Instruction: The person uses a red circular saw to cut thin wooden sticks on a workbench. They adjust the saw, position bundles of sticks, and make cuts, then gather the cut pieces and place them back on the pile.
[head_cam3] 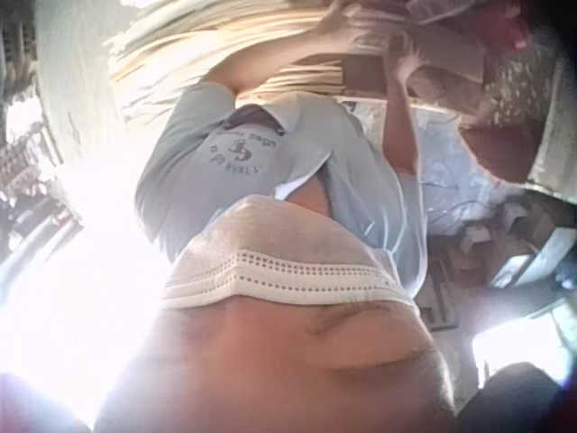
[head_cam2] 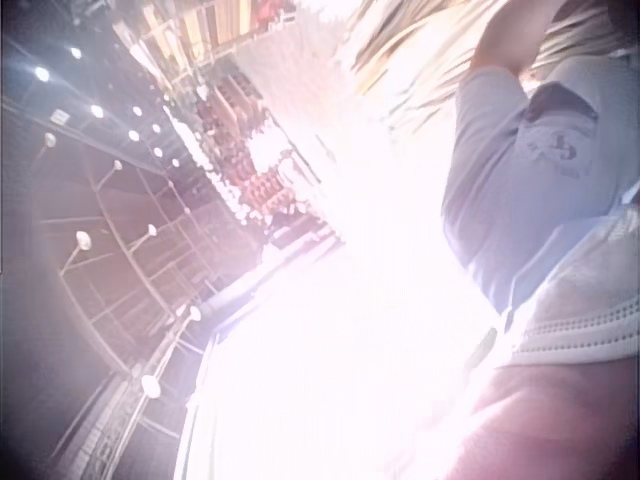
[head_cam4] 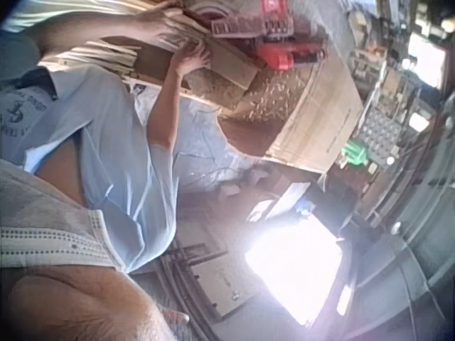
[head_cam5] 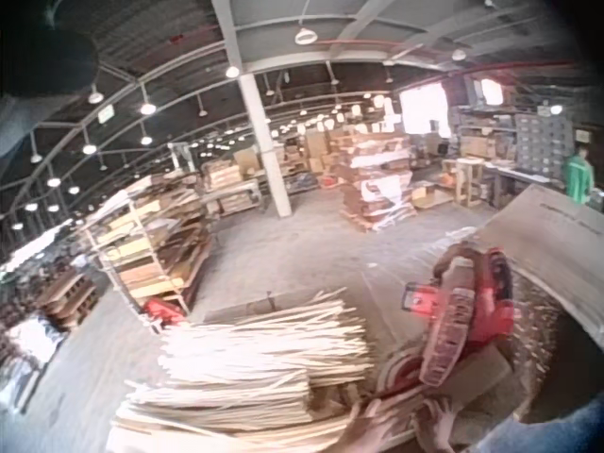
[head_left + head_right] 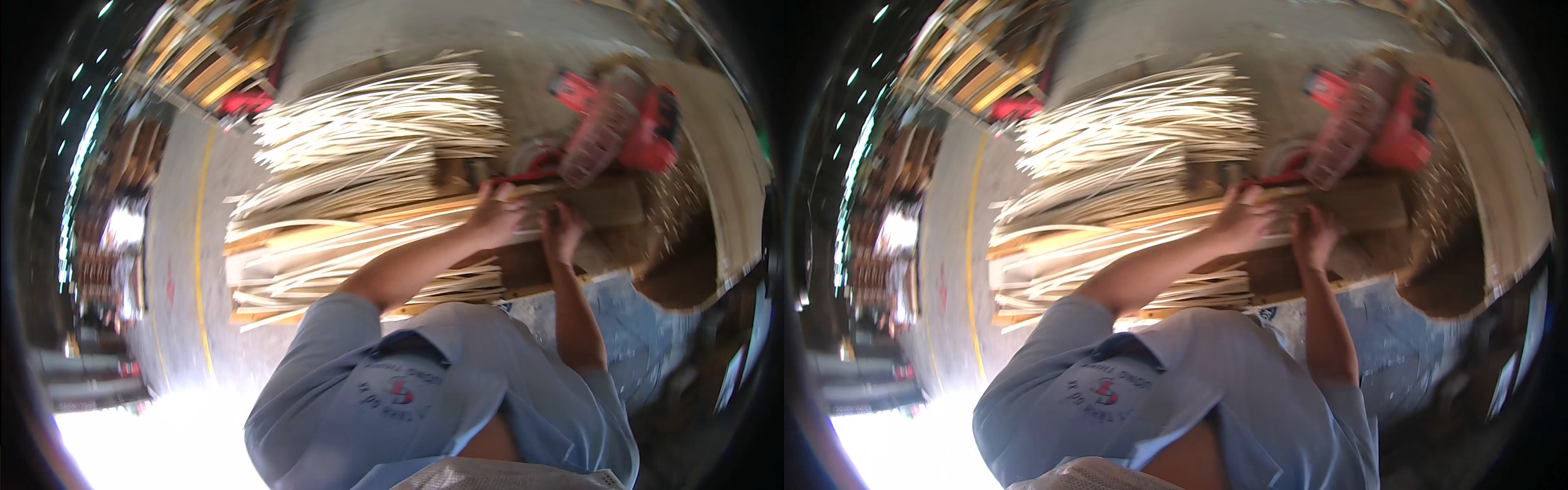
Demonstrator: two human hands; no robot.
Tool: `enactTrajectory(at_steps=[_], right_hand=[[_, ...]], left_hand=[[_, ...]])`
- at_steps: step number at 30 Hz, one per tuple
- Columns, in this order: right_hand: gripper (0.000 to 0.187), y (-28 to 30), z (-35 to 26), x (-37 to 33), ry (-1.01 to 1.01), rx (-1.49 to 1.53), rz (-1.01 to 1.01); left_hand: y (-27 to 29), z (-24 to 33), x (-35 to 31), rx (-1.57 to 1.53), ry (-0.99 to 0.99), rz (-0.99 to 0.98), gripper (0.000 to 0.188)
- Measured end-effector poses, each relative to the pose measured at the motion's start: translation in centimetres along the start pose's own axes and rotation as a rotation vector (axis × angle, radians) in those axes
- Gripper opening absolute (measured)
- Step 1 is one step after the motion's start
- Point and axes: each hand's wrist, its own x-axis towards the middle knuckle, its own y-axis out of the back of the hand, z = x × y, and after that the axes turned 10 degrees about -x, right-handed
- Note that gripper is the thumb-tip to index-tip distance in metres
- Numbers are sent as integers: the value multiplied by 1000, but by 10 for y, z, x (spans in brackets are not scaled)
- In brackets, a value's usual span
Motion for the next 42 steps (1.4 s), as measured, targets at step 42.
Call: enactTrajectory(at_steps=[42], right_hand=[[56, 14, -14, 2, -58, 62, -34]], left_hand=[[5, 3, 1, 26, -64, 99, 40]])
